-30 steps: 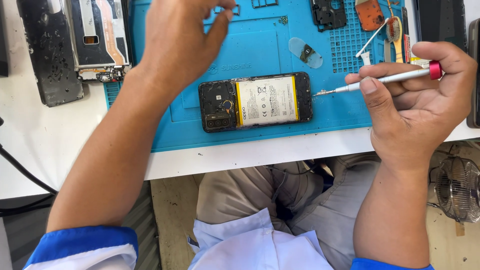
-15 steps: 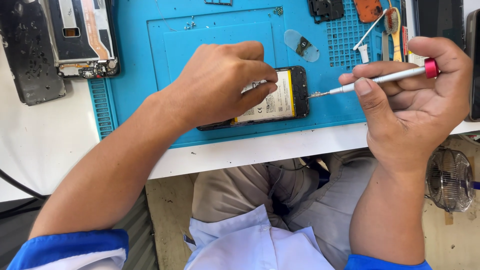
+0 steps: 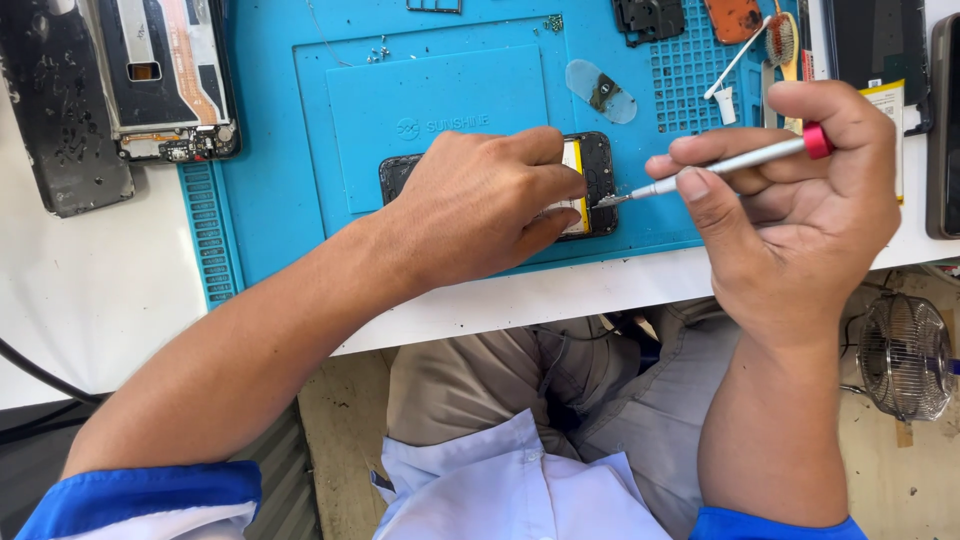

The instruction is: Using a precision screwdriver to remove or install screws on a mobile phone

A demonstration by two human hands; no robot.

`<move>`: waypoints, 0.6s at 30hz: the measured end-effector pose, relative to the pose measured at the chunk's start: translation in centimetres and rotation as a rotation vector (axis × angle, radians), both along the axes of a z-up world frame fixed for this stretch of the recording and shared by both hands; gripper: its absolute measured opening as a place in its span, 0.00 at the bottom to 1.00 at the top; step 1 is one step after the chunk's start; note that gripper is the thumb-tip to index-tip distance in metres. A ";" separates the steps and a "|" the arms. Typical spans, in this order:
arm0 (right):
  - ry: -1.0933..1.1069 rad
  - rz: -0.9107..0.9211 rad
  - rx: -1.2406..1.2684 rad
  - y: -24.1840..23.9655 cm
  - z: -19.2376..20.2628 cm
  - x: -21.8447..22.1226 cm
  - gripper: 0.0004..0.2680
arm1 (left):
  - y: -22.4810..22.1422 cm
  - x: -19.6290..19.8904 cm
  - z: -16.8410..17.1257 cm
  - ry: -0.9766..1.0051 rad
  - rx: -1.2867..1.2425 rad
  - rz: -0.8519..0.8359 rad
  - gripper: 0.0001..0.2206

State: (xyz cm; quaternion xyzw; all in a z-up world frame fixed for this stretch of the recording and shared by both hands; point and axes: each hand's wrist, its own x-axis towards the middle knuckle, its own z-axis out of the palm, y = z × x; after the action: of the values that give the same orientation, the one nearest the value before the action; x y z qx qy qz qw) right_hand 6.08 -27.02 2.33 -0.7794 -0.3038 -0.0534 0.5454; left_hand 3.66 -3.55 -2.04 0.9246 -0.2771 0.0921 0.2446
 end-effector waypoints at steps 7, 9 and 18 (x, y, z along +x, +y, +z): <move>0.002 -0.005 -0.030 0.3 0.0 -0.1 0.15 | -0.1 -0.1 -0.1 0.056 0.023 0.022 0.07; -0.009 0.003 -0.034 0.2 0.1 -0.1 0.15 | -0.1 -0.1 -0.1 0.046 0.020 0.018 0.08; -0.017 0.018 0.000 -0.1 0.3 -0.4 0.15 | -0.8 -0.3 0.0 0.035 0.023 0.018 0.09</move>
State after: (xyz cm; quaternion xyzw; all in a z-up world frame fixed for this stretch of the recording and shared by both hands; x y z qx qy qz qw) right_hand 5.68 -27.10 2.65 -0.7761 -0.3151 -0.0552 0.5435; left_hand 3.40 -4.32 -1.99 0.9313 -0.2655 0.0747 0.2381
